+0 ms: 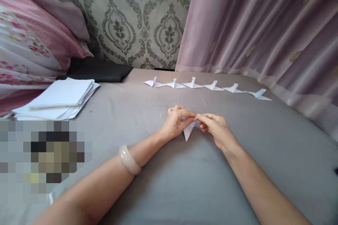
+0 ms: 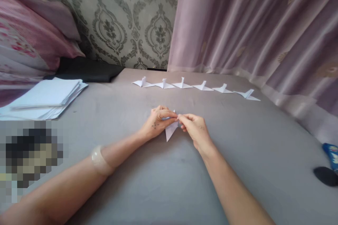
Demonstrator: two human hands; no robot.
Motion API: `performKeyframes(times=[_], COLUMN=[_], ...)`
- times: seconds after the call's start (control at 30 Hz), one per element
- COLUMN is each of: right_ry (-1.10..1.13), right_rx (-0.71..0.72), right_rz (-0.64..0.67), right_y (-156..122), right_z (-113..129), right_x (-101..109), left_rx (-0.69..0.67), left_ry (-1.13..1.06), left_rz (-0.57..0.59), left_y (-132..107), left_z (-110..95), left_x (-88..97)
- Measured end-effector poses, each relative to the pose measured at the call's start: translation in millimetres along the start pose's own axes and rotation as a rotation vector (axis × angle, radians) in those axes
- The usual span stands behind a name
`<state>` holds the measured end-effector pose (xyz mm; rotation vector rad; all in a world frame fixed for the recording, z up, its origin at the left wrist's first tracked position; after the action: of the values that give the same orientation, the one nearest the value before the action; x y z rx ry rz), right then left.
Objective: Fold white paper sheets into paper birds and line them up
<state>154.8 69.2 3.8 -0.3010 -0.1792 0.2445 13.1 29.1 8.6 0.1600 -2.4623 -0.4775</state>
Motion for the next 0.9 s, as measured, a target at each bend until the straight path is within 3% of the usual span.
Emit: performKeyframes(times=[0.27, 0.57, 0.9], right_ry=[0.114, 0.044, 0.129], right_rx=[-0.098, -0.007, -0.127], right_rz=[0.072, 0.101, 0.149], right_y=[5, 7, 11], right_z=[-8, -6, -12], right_x=[-3, 2, 0], left_rx=[-0.009, 0.037, 0.021], left_ry=[-0.158, -0.208, -0.225], left_rz=[-0.023, -0.031, -0.011], left_y=[3, 3, 2], left_z=[7, 13, 10], left_x=[-1.0, -0.1, -0.2])
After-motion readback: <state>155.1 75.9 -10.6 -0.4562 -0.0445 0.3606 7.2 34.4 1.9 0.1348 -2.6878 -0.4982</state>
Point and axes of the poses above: each hand's wrist, its own y-axis towards the middle knuckle, its own x-axis out of the back of the hand, z = x × y, the point moved 5 cm from there along y, towards the middle knuckle, and after that the axes turned 3 degrees about -x, right-handed, at the moved point
